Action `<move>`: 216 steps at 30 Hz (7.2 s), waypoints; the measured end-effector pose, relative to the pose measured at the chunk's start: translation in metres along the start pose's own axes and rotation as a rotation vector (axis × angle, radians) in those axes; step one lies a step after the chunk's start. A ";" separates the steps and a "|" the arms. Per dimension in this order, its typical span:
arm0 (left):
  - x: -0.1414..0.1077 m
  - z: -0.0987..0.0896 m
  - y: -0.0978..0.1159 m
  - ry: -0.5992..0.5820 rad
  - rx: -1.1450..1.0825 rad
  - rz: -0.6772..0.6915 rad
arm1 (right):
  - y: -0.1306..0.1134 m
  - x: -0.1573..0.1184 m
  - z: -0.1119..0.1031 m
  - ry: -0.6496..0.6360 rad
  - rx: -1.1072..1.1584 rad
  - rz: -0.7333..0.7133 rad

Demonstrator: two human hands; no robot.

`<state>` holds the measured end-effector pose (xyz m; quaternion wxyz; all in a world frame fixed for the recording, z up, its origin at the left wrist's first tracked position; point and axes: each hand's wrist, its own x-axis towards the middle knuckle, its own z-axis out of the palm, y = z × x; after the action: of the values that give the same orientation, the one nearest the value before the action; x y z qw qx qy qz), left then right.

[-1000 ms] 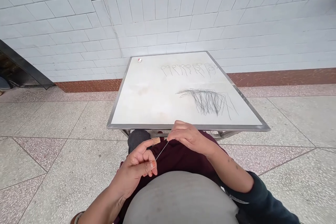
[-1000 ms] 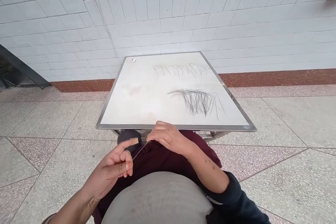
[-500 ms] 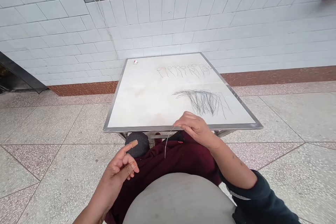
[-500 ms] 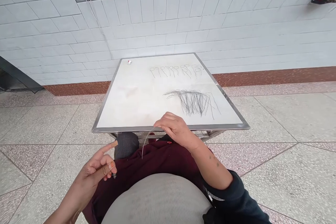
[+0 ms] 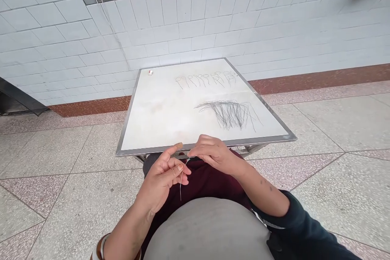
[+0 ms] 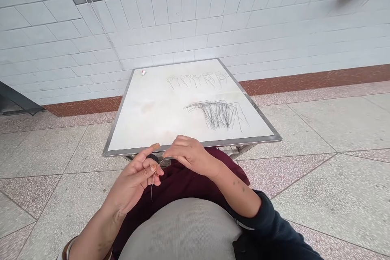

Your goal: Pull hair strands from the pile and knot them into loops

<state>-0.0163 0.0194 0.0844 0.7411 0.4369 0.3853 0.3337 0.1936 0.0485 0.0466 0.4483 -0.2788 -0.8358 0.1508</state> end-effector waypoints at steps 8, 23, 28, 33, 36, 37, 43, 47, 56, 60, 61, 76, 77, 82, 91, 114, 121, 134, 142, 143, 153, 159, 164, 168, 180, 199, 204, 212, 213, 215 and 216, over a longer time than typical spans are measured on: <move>-0.003 0.004 0.000 0.030 -0.098 -0.069 | 0.002 -0.001 0.001 -0.031 0.002 -0.019; -0.005 -0.007 0.000 0.023 0.133 -0.179 | -0.001 -0.001 0.006 -0.129 -0.132 -0.120; -0.011 -0.011 0.000 0.032 0.143 -0.181 | 0.003 -0.002 0.006 -0.102 -0.112 -0.112; -0.019 -0.017 -0.005 0.036 0.182 -0.146 | 0.004 0.000 0.002 -0.076 -0.153 -0.094; -0.025 -0.026 -0.011 0.031 0.218 -0.125 | 0.005 0.000 0.002 -0.073 -0.172 -0.072; -0.027 -0.030 -0.012 0.026 0.235 -0.123 | 0.007 0.000 0.002 -0.068 -0.174 -0.060; -0.033 -0.056 -0.001 0.190 0.608 -0.018 | 0.021 -0.006 0.003 0.024 -0.183 0.046; -0.027 -0.032 0.018 0.436 0.728 0.137 | 0.012 -0.004 0.009 -0.021 -0.151 0.049; -0.002 0.007 0.012 0.349 0.754 0.223 | -0.008 0.000 0.025 0.000 -0.054 0.164; -0.003 0.006 0.013 0.360 0.672 0.198 | -0.013 0.000 0.022 -0.058 -0.040 0.268; -0.002 0.006 0.013 0.363 0.648 0.193 | -0.014 0.000 0.022 -0.056 -0.038 0.285; 0.002 0.009 0.014 0.375 0.610 0.178 | -0.022 0.001 0.040 0.114 -0.144 0.327; 0.002 0.008 0.012 0.380 0.603 0.183 | -0.024 0.002 0.043 0.137 -0.156 0.358; 0.005 0.005 0.006 0.396 0.571 0.175 | -0.028 0.003 0.052 0.193 -0.163 0.483; 0.012 -0.020 0.015 0.258 0.425 0.126 | -0.021 0.005 0.036 -0.007 0.687 0.821; 0.032 -0.030 0.006 0.077 0.256 0.062 | -0.018 0.002 0.046 0.058 0.695 0.833; 0.032 -0.027 0.004 0.095 0.302 0.054 | -0.016 -0.004 0.051 0.070 0.355 0.760; 0.037 -0.023 -0.010 0.306 0.361 0.187 | -0.020 -0.008 0.058 0.006 0.042 0.553; 0.038 -0.020 -0.016 0.388 0.364 0.249 | -0.015 -0.015 0.065 0.016 -0.291 0.328; 0.038 -0.020 -0.016 0.393 0.364 0.248 | -0.016 -0.014 0.065 0.027 -0.318 0.301; 0.043 -0.023 -0.017 0.444 0.346 0.230 | -0.009 -0.006 0.067 0.118 -0.469 0.142; 0.044 -0.020 -0.020 0.474 0.346 0.253 | -0.005 -0.007 0.065 0.092 -0.466 0.103; 0.047 -0.020 -0.025 0.491 0.295 0.261 | -0.007 -0.011 0.066 0.014 -0.501 0.077; 0.049 -0.023 -0.028 0.470 0.286 0.253 | -0.006 -0.013 0.067 0.004 -0.525 0.127; 0.044 -0.012 -0.029 0.507 0.333 0.289 | 0.002 -0.020 0.075 0.123 -0.519 0.181; 0.043 -0.001 -0.051 0.512 0.309 0.322 | 0.000 -0.043 0.059 0.062 -0.382 0.139; 0.039 0.009 -0.054 0.509 0.303 0.350 | -0.002 -0.049 0.054 0.071 -0.286 0.200; 0.034 0.014 -0.047 0.571 0.345 0.378 | -0.005 -0.055 0.051 0.121 -0.212 0.291; 0.033 0.013 -0.047 0.582 0.356 0.387 | -0.004 -0.056 0.051 0.120 -0.207 0.293; 0.032 0.010 -0.045 0.601 0.368 0.400 | -0.002 -0.058 0.051 0.109 -0.200 0.300; 0.031 0.009 -0.044 0.609 0.371 0.406 | -0.002 -0.059 0.051 0.101 -0.197 0.306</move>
<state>0.0133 0.0245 0.0388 0.4208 0.5114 0.5467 0.5124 0.1767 0.0116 -0.0193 0.4322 -0.4522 -0.7708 0.1204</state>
